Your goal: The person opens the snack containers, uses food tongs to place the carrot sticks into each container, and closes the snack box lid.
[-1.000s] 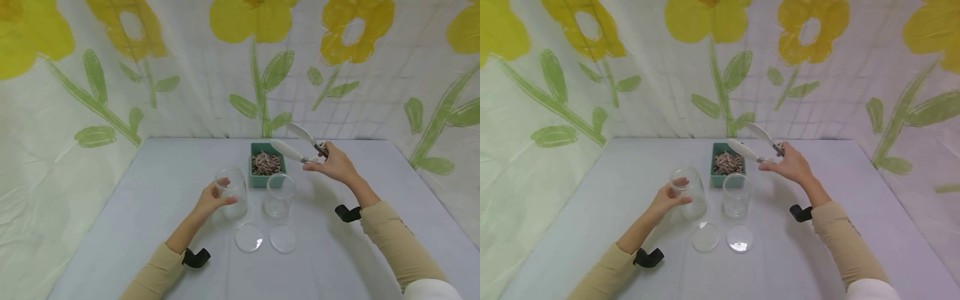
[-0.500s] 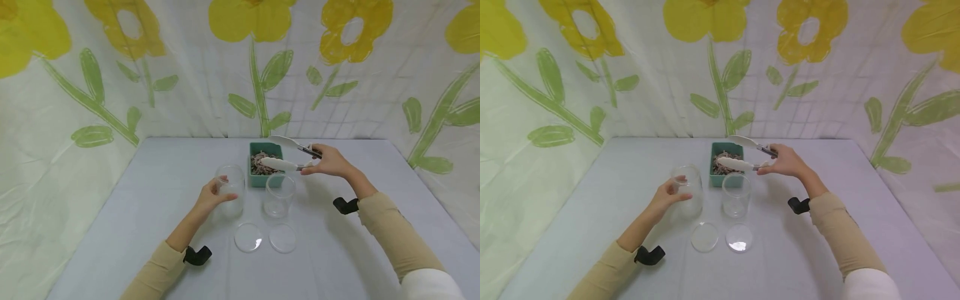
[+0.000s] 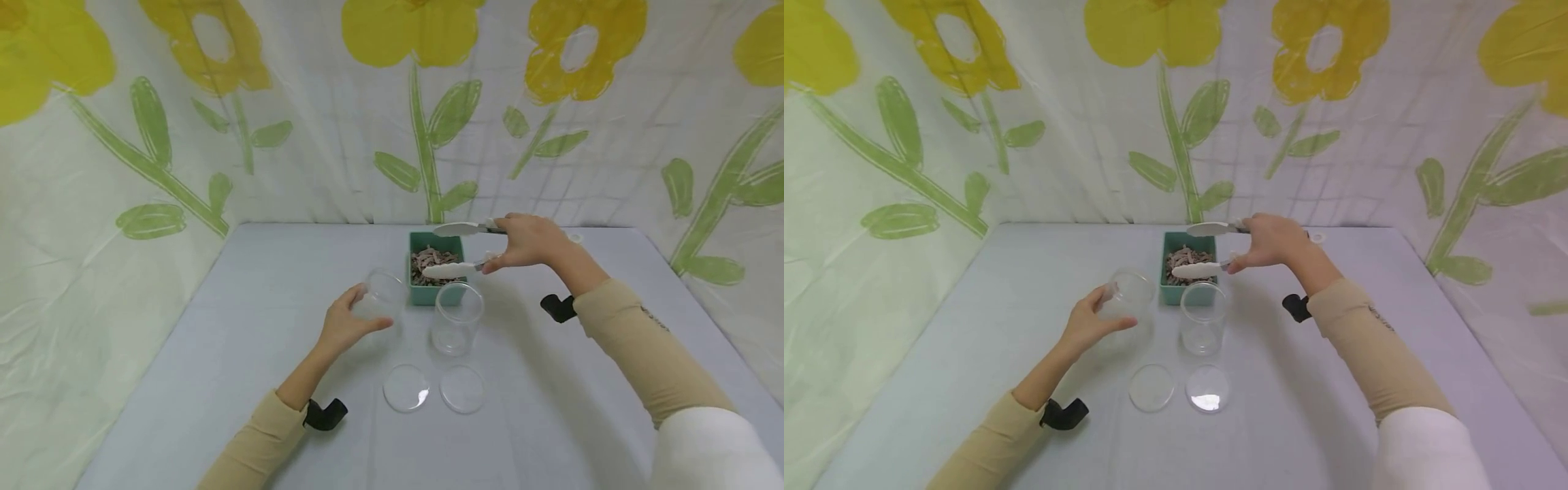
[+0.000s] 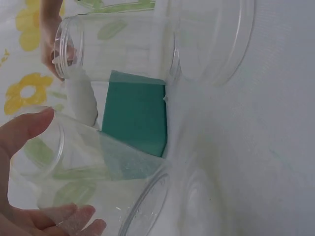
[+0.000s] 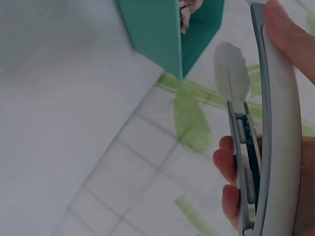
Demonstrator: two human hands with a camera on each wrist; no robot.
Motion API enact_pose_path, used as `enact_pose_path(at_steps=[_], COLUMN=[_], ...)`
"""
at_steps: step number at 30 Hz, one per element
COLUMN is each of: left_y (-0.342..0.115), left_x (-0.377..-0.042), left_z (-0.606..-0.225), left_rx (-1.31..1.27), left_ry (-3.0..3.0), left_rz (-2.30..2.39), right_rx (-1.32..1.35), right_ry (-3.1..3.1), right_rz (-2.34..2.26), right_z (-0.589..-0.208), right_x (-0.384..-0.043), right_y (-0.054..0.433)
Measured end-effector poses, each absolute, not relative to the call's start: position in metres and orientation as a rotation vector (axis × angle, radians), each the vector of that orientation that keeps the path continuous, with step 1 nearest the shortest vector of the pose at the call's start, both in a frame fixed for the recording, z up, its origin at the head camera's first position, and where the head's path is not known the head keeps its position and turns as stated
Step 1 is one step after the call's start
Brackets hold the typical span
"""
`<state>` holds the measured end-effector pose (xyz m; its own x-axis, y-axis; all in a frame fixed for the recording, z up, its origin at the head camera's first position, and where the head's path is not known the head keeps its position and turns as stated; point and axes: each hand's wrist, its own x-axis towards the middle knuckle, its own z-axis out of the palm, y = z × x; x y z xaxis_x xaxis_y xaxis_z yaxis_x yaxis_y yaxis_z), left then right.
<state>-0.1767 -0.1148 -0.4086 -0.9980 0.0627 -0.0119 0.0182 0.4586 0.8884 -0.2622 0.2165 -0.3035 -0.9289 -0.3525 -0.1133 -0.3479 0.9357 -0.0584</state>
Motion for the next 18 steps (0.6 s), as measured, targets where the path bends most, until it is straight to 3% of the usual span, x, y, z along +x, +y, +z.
enact_pose_path(at_steps=[18], left_y=[-0.105], left_x=[-0.178], left_z=[-0.407], left_rx=[0.060], left_ry=[2.615], left_rz=[1.637], right_rx=[-0.566], right_ry=[2.884], right_rz=[0.271], right_z=[-0.320], right_x=[-0.281], right_y=[0.167])
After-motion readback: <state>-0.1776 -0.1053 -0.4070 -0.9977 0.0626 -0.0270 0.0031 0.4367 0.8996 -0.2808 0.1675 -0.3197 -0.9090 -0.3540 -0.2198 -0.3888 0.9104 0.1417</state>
